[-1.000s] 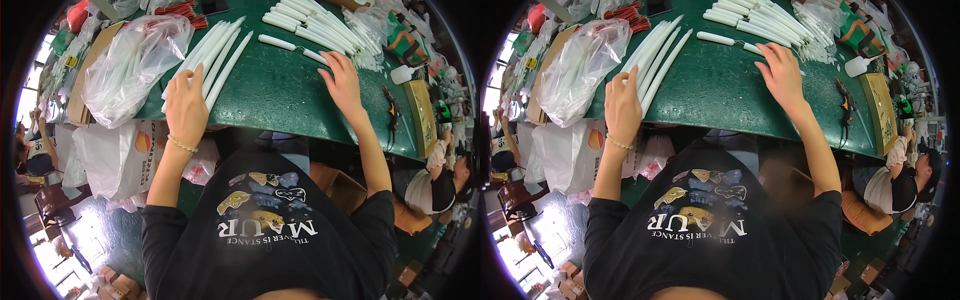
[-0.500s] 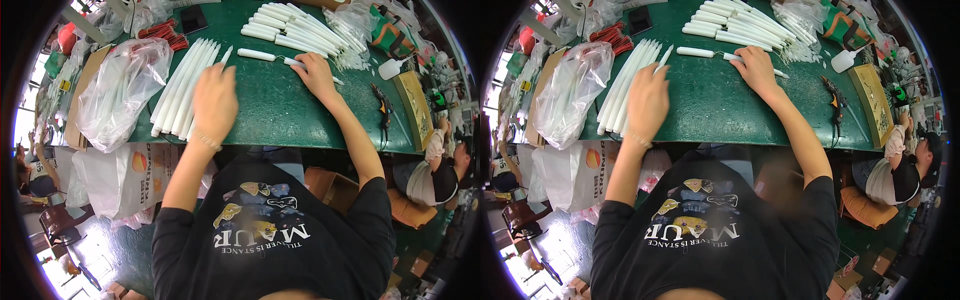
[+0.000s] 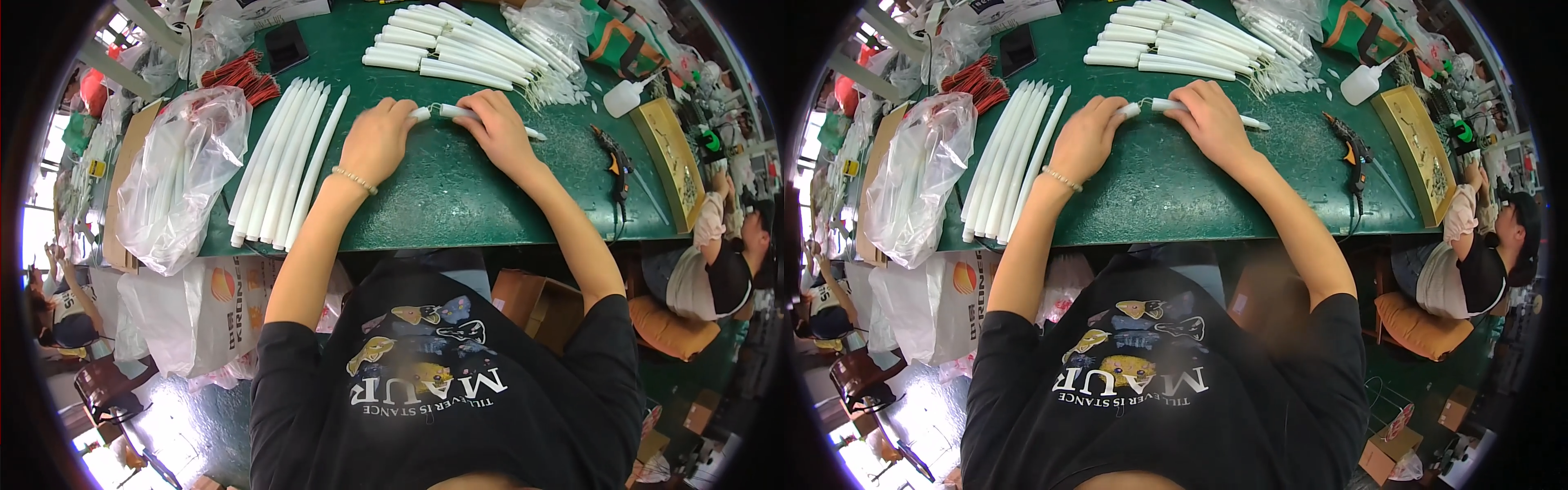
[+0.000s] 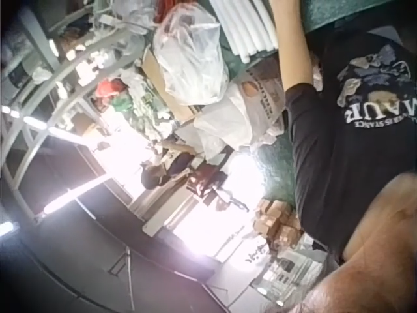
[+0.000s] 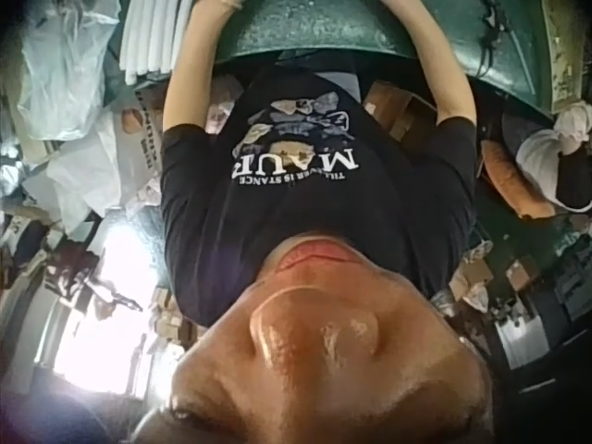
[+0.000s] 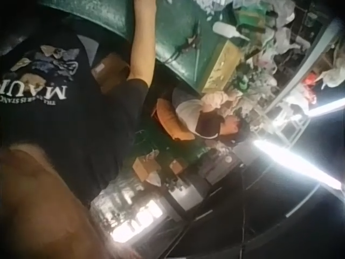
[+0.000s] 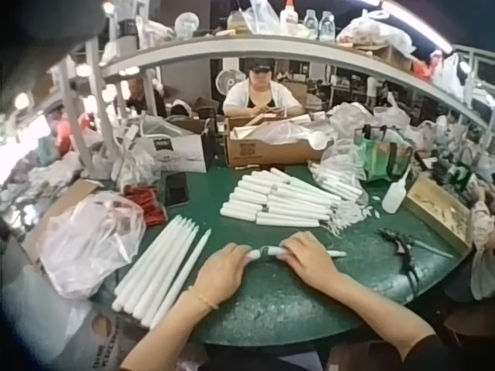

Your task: Assembling white plastic tube components using glue and a handheld applicator tool.

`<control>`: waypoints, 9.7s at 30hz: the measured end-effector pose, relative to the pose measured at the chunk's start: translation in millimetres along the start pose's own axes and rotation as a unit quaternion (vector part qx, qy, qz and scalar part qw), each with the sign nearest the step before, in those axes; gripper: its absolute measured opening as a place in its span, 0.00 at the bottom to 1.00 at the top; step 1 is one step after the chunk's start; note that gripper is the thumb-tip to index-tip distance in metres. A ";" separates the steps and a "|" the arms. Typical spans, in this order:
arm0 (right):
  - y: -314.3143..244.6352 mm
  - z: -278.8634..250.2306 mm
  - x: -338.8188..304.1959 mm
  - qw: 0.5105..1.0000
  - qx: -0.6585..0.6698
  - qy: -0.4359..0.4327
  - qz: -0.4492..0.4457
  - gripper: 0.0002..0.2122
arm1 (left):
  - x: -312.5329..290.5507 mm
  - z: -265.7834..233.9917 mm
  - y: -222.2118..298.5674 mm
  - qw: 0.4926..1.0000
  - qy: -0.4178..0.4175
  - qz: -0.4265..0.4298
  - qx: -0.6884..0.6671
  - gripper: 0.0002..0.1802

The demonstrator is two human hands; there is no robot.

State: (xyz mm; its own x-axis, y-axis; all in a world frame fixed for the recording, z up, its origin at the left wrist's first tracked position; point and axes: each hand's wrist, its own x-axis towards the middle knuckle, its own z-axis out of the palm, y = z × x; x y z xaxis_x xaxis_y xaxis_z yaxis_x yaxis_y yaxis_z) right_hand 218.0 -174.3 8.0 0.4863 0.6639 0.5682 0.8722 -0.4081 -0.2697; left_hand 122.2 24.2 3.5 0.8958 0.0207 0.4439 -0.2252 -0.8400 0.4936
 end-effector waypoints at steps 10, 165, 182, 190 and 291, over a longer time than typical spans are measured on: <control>-29.9 -27.4 -16.1 0.996 0.063 -0.054 -0.019 0.09 | -31.9 -14.7 18.8 0.961 -0.100 -0.096 -0.241 0.14; -159.8 31.7 103.3 0.870 0.477 0.102 0.074 0.21 | -5.0 -115.7 6.6 0.927 0.238 -0.075 -0.281 0.31; -145.8 61.3 62.2 0.937 0.328 0.091 -0.075 0.28 | -16.7 -140.3 29.3 0.881 0.165 -0.016 -0.444 0.39; -167.4 49.0 65.7 0.786 0.614 -0.022 0.065 0.34 | -33.2 -137.4 29.1 0.853 0.217 0.016 -0.475 0.26; 67.0 19.1 33.4 0.988 -0.147 0.037 0.022 0.14 | 113.6 13.7 -90.2 0.974 -0.057 0.191 0.109 0.24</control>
State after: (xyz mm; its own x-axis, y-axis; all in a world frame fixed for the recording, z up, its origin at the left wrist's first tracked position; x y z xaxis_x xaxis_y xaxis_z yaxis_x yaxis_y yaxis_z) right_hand 293.7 -167.5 -5.9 0.5090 0.5988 0.6184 0.7917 -0.6077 -0.0633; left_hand 249.6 94.9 -0.9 0.8026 -0.3647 0.4721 -0.4737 -0.8706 0.1327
